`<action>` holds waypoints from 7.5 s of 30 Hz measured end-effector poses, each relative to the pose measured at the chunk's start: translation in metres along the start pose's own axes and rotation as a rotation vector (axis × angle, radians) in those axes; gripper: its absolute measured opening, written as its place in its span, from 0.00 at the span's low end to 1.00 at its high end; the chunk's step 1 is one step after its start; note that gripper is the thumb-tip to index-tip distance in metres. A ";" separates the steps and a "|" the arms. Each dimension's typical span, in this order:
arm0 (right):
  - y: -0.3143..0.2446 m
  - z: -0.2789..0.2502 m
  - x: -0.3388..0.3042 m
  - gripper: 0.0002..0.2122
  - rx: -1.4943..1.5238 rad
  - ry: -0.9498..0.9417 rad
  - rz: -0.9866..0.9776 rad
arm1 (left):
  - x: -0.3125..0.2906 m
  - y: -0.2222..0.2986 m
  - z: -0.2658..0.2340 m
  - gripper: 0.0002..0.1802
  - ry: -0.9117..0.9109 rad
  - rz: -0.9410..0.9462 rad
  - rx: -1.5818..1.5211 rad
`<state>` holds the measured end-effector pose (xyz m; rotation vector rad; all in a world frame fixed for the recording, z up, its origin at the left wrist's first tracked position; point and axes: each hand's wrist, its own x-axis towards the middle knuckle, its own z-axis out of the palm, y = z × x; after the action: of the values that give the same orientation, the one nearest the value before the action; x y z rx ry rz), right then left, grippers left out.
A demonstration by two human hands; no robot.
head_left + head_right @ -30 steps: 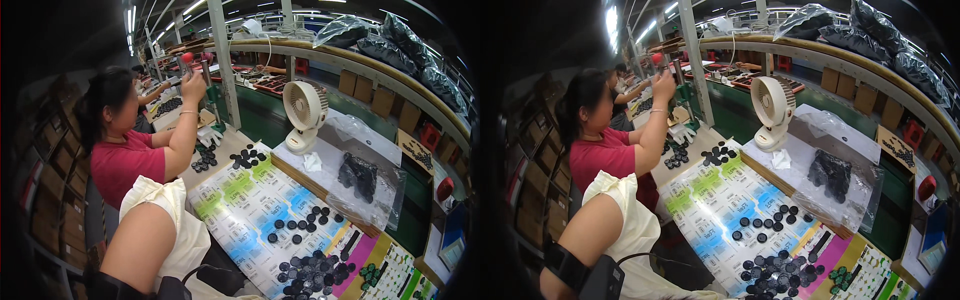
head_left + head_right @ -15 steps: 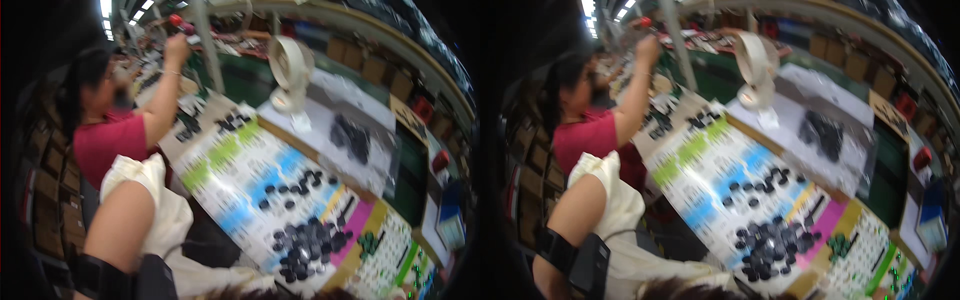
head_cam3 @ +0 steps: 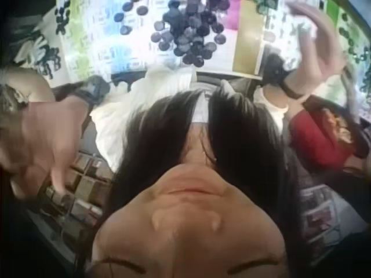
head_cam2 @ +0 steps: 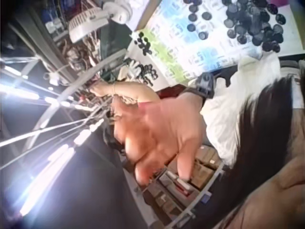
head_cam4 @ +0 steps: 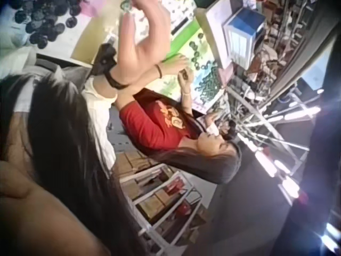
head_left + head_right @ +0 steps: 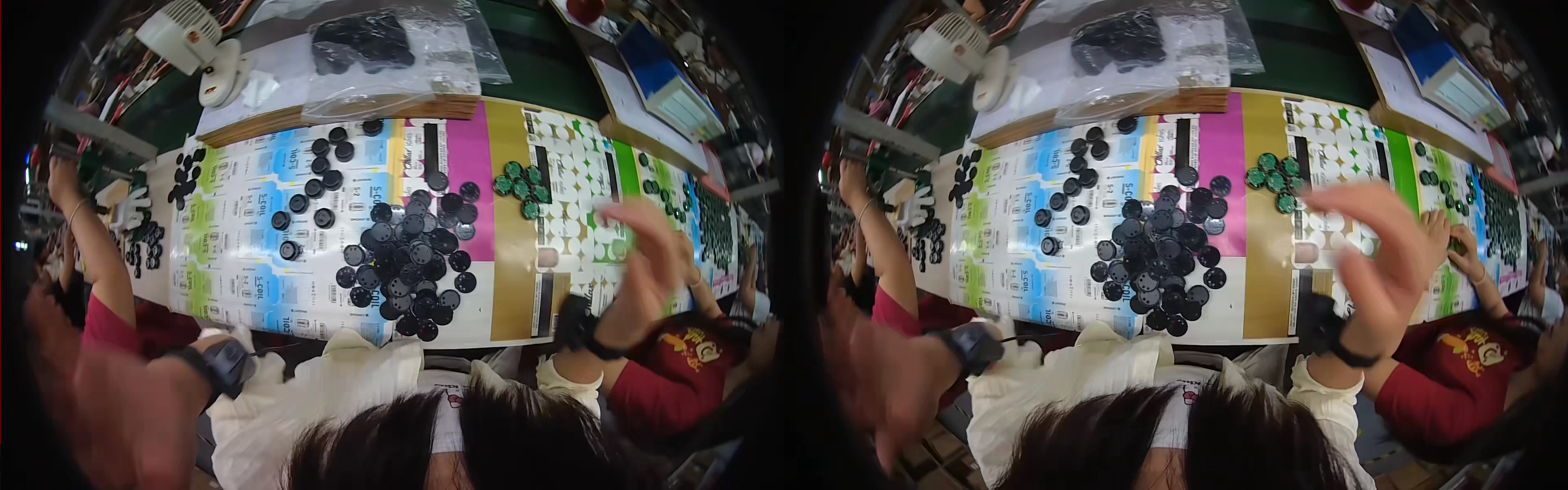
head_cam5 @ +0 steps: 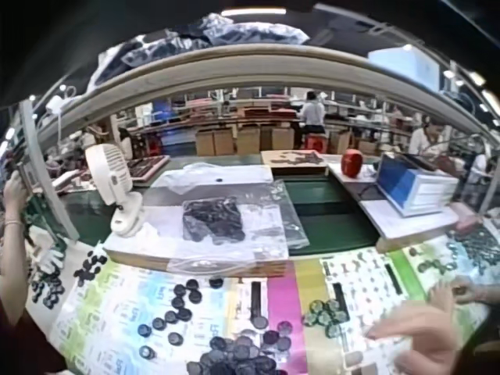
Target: Assembling small black plastic housing components for electronics on a production line.
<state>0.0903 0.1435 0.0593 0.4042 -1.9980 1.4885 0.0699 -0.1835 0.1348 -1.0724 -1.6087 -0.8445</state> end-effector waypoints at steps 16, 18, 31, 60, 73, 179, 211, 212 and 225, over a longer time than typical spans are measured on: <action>0.163 0.118 -0.014 0.13 -0.612 -0.561 0.188 | -0.104 -0.057 0.166 0.10 -0.875 -0.412 -0.044; 0.167 0.122 -0.013 0.12 -0.605 -0.553 0.145 | -0.101 -0.059 0.176 0.10 -0.930 -0.428 -0.042; 0.086 0.004 -0.045 0.09 -0.631 -0.319 0.339 | -0.110 -0.057 0.285 0.13 -1.149 -0.539 -0.182; 0.064 0.010 -0.025 0.07 0.261 0.235 0.648 | -0.079 -0.007 0.239 0.14 -0.659 -1.196 -1.090; 0.067 0.040 -0.016 0.17 -0.330 0.036 0.071 | -0.081 0.001 0.215 0.14 -0.322 -1.276 -1.061; 0.084 -0.014 -0.042 0.05 -0.492 -0.155 0.436 | -0.127 -0.049 0.351 0.14 -1.198 -0.548 -0.297; 0.062 0.036 -0.036 0.18 -0.290 0.033 0.170 | -0.084 0.007 0.213 0.12 -0.461 -1.377 -1.098; 0.064 0.036 -0.038 0.18 -0.329 0.026 0.121 | -0.086 0.007 0.210 0.12 -0.463 -1.390 -1.122; 0.063 0.039 -0.036 0.21 -0.415 0.038 -0.143 | -0.102 -0.001 0.197 0.20 -0.328 -1.542 -1.574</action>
<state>0.0710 0.1235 -0.0185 0.3301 -2.1300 0.9554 0.0128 -0.0319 -0.0163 -0.5935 -1.7221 -3.4400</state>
